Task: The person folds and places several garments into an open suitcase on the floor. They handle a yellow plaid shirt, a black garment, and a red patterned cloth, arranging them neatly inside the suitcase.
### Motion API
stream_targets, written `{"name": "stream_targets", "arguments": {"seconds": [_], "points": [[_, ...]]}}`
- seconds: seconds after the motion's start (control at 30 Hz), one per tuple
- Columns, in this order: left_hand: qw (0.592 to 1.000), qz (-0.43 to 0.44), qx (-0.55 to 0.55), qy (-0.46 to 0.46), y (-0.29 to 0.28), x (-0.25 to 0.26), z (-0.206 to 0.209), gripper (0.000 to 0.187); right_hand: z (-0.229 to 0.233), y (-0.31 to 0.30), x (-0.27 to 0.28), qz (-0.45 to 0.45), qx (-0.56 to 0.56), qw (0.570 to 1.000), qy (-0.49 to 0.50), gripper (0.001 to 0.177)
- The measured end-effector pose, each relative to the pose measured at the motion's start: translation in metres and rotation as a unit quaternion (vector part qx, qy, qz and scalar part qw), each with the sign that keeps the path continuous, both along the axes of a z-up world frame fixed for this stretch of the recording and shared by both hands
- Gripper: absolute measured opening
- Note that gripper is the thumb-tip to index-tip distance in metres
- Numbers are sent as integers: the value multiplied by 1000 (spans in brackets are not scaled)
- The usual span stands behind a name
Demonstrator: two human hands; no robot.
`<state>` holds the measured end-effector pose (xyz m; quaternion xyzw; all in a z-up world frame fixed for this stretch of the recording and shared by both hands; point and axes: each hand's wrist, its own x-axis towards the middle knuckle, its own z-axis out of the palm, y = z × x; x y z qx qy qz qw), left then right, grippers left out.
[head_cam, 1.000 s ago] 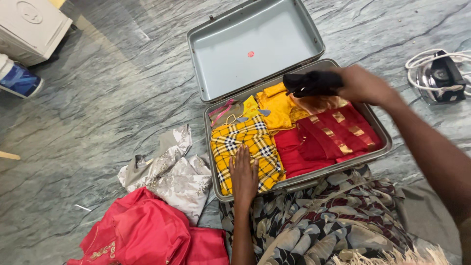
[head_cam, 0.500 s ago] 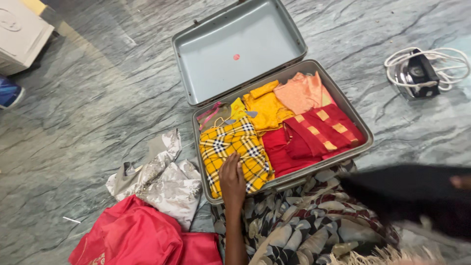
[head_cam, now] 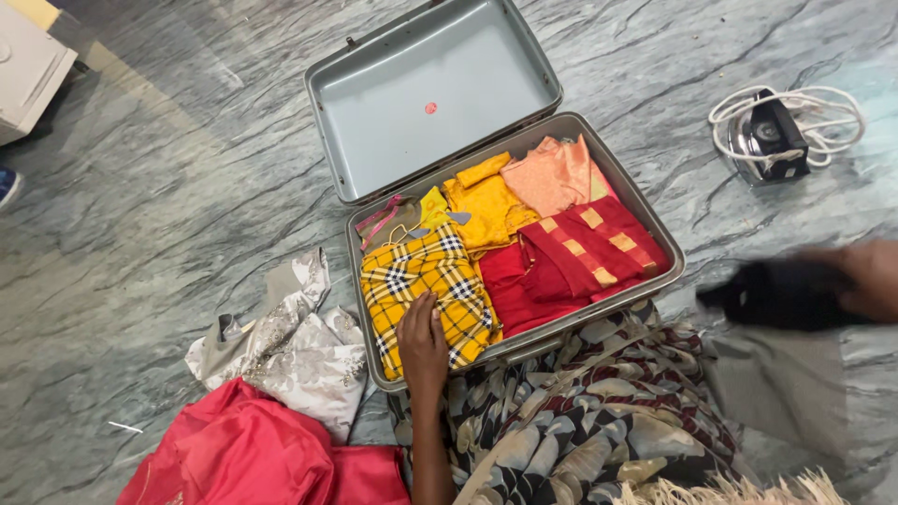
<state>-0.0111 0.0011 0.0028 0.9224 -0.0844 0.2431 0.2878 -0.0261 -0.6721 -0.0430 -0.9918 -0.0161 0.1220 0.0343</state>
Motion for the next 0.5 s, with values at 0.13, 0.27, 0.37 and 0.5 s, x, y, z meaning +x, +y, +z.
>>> {"name": "stream_targets", "arguments": {"seconds": [0.13,0.27,0.37,0.5], "points": [[1000,-2,-3,4,-1,1,-2,32,23,23,27,-15,-38,987,-156,68],[1000,0,-2,3,1,-2,-4,33,-9,67,20,39,-40,960,-275,72],[1000,2,-1,3,1,0,-2,32,-50,111,14,-25,-56,998,14,50],[1000,4,-10,20,0,-1,-2,33,-49,150,-6,-28,124,991,53,47]]}}
